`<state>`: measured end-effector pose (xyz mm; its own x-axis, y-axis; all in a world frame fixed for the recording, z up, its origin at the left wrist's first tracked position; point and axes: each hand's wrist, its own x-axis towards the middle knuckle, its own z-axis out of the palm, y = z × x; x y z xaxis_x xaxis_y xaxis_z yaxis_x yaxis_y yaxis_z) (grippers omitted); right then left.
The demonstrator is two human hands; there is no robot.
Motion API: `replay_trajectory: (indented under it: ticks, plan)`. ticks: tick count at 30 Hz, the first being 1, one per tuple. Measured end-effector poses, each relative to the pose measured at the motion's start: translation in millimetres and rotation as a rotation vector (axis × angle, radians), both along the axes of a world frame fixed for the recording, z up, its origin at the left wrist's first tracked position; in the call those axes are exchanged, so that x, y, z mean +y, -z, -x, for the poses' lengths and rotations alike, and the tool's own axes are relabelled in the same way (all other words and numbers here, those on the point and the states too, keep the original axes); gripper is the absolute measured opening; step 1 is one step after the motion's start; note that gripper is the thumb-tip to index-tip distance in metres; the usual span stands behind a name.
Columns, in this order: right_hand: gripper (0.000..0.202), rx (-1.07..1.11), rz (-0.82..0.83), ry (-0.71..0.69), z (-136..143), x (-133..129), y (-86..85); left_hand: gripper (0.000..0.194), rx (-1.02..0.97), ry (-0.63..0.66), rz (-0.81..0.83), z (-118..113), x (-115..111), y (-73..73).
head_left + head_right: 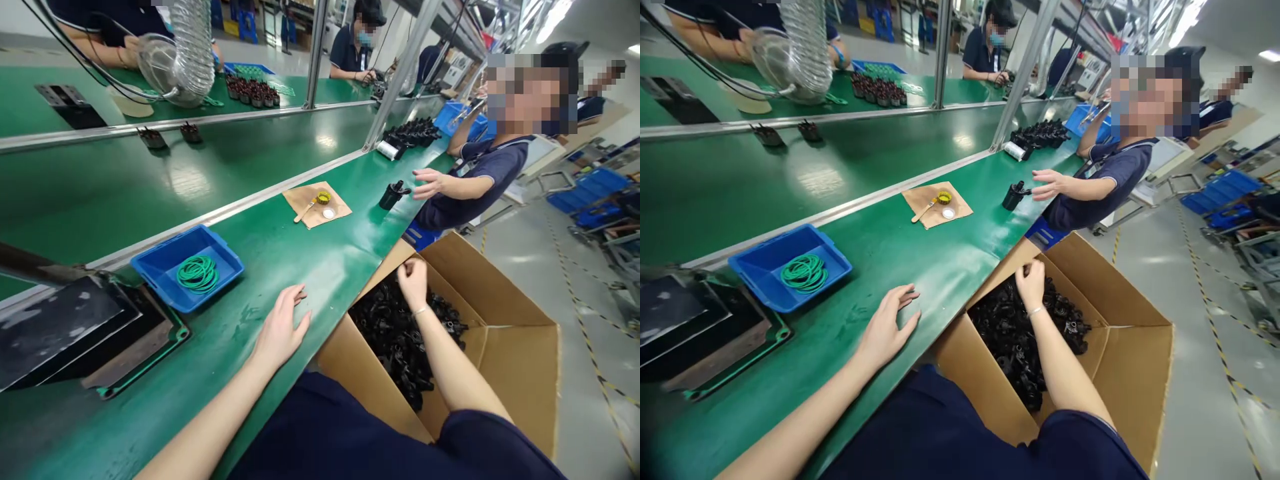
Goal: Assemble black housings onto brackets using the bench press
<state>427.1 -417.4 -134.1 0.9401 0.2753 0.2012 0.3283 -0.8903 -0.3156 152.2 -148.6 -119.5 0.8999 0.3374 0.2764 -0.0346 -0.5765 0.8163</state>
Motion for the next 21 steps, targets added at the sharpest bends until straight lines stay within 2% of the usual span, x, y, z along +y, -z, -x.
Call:
replay_trajectory:
  ticks: [2, 4, 7, 11, 13, 16, 21]
  plan:
    - [0.057, 0.199, 0.092, -0.004, 31, -21, 43.3, 0.046, 0.015, 0.006, -0.012, 0, 1, 0.0]
    - [0.066, 0.372, 0.176, -0.021, 47, -30, 77.3, 0.045, 0.029, 0.011, -0.013, 0, 1, 0.3]
    - [0.063, 0.554, 0.272, -0.039, 39, -24, 104.3, 0.044, 0.023, 0.007, 0.004, 0, 1, 0.9]
    - [0.052, 0.682, 0.333, -0.028, 7, -5, 112.4, 0.041, 0.000, 0.002, 0.021, 2, 0, 1.0]
    - [0.047, 0.714, 0.343, -0.004, 0, 1, 114.3, 0.039, -0.006, 0.005, 0.011, 3, 0, 0.4]
    - [0.043, 0.723, 0.340, 0.026, 9, 1, 119.5, 0.034, -0.014, 0.014, -0.019, 2, 0, -1.1]
    - [0.041, 0.659, 0.274, -0.012, 35, -15, 124.8, 0.029, -0.021, 0.028, -0.047, 1, 1, -3.9]
